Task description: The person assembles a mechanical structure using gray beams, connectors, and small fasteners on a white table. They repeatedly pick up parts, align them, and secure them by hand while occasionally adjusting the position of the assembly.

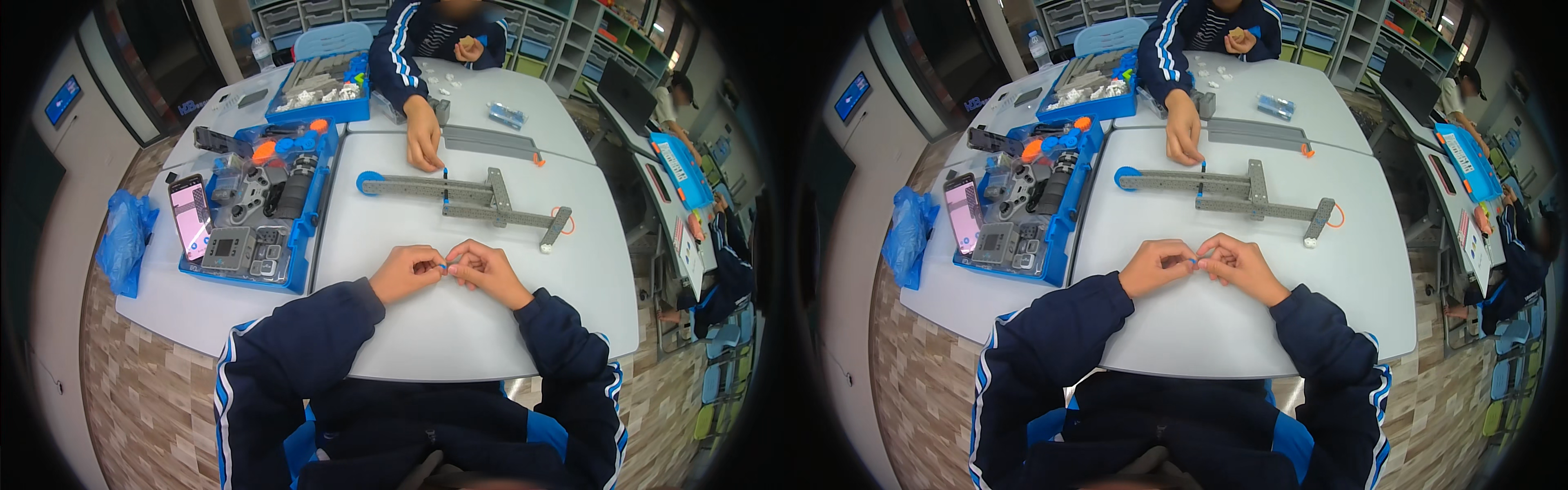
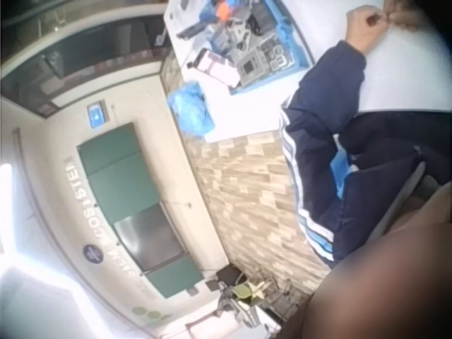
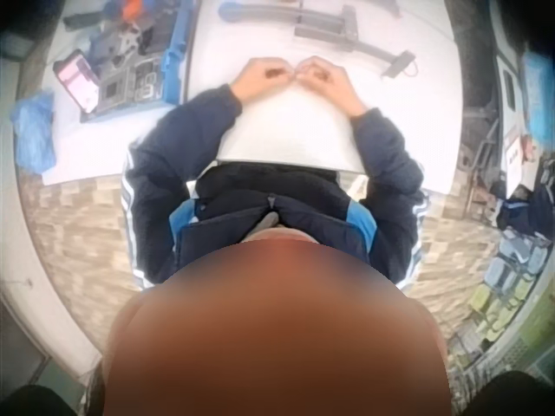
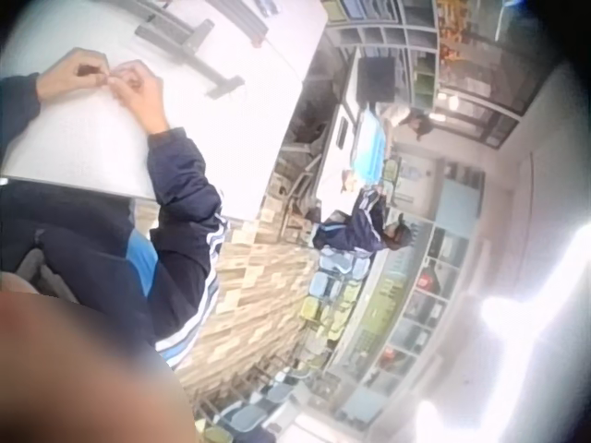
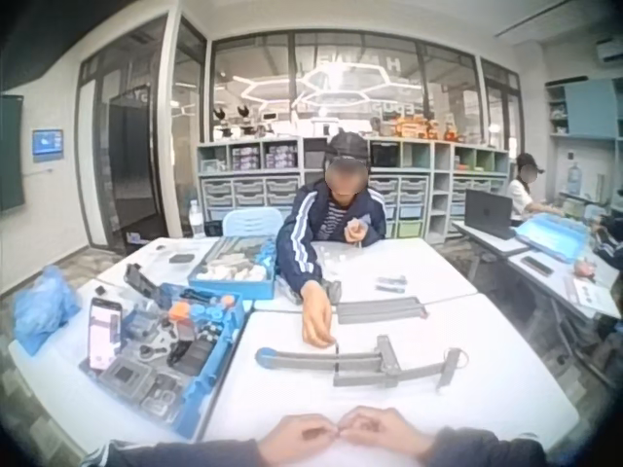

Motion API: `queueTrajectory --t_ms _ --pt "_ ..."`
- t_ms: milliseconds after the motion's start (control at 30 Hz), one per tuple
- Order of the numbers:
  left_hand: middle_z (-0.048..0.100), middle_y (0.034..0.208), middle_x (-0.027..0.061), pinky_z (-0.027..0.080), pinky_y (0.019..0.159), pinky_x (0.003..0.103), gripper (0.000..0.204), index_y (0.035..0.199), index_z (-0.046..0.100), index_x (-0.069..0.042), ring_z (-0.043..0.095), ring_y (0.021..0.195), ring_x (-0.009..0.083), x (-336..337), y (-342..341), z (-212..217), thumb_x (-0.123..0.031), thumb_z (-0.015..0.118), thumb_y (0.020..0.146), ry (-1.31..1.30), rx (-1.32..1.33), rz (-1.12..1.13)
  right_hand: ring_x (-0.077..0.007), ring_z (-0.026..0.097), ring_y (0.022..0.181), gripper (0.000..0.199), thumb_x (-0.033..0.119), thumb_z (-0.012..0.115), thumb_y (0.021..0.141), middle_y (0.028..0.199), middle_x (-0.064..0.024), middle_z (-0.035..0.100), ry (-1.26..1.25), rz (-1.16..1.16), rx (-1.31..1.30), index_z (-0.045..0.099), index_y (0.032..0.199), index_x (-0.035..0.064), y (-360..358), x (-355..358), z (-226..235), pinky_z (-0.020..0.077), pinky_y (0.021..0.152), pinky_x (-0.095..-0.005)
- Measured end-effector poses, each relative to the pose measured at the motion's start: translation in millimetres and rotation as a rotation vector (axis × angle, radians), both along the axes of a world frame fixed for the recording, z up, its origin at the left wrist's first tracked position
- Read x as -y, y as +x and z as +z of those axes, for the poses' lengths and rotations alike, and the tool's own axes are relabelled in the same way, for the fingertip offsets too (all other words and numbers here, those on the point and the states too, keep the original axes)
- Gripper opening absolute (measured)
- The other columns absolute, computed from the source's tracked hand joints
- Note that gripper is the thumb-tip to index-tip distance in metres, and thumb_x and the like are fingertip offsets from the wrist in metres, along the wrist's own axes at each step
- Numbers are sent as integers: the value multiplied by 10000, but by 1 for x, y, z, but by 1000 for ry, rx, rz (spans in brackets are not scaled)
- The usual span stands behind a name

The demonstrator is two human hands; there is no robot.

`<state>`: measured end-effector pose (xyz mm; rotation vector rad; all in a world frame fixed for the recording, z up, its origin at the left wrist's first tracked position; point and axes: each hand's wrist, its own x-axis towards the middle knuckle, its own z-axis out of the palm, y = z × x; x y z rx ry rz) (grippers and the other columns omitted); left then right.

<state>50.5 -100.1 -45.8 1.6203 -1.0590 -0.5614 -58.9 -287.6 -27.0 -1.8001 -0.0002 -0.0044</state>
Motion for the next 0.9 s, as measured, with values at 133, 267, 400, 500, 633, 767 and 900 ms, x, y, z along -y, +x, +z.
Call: queueTrajectory --t_ms 133,267,400,500,633,767,900 --pt "608 749 35 413 596 239 121 861 667 -10 491 641 81 0 2 -2 -125 629 864 -15 -50 5 -54 540 539 178 126 657 900 704 -17 645 -94 -72 134 630 1045 24 -4 -12 0 426 499 -207" --pt "639 812 13 422 625 216 207 899 680 -17 540 701 75 4 6 -5 -184 570 952 -30 -208 -28 -66 562 555 143 101 639 906 752 -42 677 -220 -132 267 658 1019 16 1 -18 -4 460 522 -212" --pt "632 819 17 436 641 215 262 920 662 -10 555 729 79 3 6 -6 -209 507 990 -21 -259 -12 -75 558 594 121 70 627 911 736 -56 652 -90 -185 287 661 965 -33 9 -17 -10 458 551 -216" --pt "623 813 23 444 644 217 274 934 647 9 549 717 80 5 9 -5 -203 485 999 -24 -317 -4 -72 535 626 142 102 595 933 749 -39 624 168 -187 191 629 984 -25 18 -16 -13 430 574 -213" --pt "616 816 14 409 630 200 307 944 646 -8 538 718 65 6 14 -6 -237 453 1012 -28 -334 -8 -73 475 663 156 143 530 955 798 -38 579 747 -203 44 544 1025 5 25 -13 -17 361 600 -211" --pt "613 820 11 397 636 192 325 952 645 -10 532 716 61 6 16 -4 -256 443 1017 -6 -275 -31 -84 414 615 142 148 487 969 747 -12 505 1080 -228 47 513 999 11 23 -1 -22 348 580 -228" --pt "612 821 13 394 641 193 337 947 648 -4 522 712 62 6 14 1 -261 442 1016 18 -277 -35 -64 352 557 157 171 479 977 665 45 409 1310 -168 -8 503 981 15 24 12 -16 296 518 -222"
